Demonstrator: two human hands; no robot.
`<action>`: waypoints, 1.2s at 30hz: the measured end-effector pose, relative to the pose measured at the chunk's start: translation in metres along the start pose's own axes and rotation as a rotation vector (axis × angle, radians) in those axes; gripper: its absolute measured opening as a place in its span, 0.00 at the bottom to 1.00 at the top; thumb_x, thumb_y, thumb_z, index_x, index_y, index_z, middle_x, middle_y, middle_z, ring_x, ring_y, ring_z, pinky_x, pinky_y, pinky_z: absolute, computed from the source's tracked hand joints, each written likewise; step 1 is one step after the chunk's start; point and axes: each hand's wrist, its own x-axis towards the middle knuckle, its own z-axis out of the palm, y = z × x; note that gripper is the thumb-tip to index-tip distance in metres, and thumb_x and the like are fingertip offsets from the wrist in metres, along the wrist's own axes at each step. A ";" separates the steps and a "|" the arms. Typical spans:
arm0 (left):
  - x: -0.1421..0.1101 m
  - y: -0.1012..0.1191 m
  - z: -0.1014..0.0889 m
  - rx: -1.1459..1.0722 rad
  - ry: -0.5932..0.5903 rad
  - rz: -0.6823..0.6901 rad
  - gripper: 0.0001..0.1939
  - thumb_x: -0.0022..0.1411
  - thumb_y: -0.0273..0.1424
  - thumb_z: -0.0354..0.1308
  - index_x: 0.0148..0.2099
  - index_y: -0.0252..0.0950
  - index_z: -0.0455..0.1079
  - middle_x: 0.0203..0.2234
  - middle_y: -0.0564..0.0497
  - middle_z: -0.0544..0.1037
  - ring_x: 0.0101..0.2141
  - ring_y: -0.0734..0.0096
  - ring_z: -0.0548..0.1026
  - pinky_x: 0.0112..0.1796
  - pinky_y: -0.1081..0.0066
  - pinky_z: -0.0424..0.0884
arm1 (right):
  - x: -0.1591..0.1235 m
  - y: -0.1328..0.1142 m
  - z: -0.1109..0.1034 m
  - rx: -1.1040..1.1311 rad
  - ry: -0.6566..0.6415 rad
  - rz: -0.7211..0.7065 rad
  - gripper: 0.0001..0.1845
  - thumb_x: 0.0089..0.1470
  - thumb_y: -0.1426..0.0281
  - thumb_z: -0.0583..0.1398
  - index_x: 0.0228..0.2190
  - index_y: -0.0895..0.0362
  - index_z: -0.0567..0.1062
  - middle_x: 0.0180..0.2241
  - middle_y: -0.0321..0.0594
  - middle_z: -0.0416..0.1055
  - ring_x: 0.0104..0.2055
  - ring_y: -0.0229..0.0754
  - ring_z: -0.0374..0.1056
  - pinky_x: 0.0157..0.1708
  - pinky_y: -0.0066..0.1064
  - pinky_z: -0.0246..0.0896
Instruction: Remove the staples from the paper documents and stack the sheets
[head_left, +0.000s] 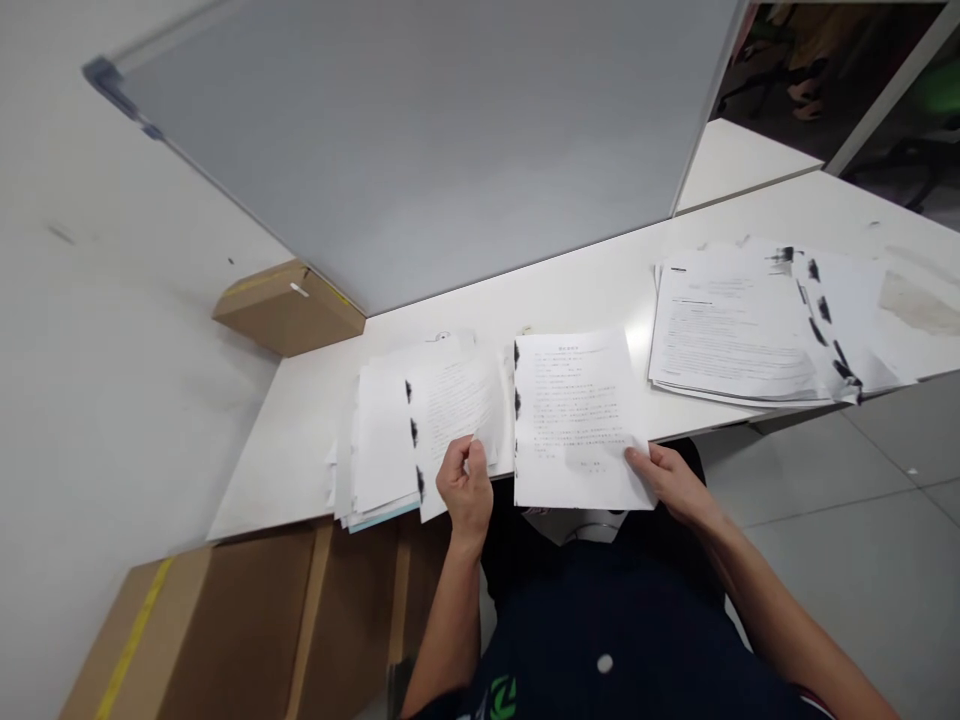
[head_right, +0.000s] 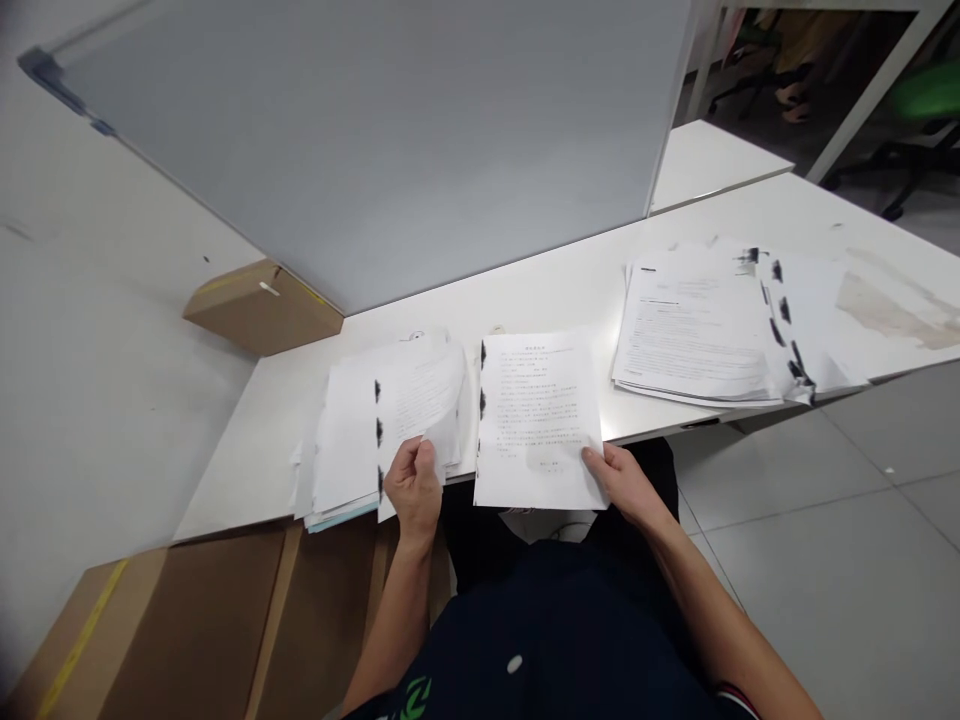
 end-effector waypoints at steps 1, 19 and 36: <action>-0.001 0.004 0.003 -0.031 0.013 -0.012 0.10 0.61 0.36 0.50 0.32 0.36 0.68 0.23 0.54 0.69 0.26 0.75 0.68 0.29 0.75 0.66 | 0.001 0.002 -0.001 0.000 0.012 -0.011 0.26 0.48 0.53 0.58 0.38 0.63 0.75 0.30 0.44 0.76 0.31 0.47 0.71 0.28 0.33 0.65; -0.063 0.033 0.076 0.110 -0.715 0.871 0.07 0.57 0.24 0.49 0.34 0.37 0.68 0.31 0.47 0.75 0.37 0.65 0.73 0.41 0.61 0.69 | -0.003 -0.001 0.005 0.243 -0.014 -0.023 0.25 0.52 0.52 0.55 0.38 0.61 0.75 0.32 0.45 0.76 0.32 0.46 0.71 0.31 0.34 0.66; -0.017 -0.004 0.065 0.092 -0.370 0.340 0.25 0.61 0.37 0.51 0.59 0.40 0.57 0.55 0.40 0.63 0.57 0.56 0.59 0.55 0.53 0.56 | 0.001 0.026 -0.011 0.136 -0.024 0.017 0.24 0.47 0.60 0.62 0.44 0.60 0.73 0.37 0.45 0.77 0.37 0.50 0.72 0.37 0.39 0.67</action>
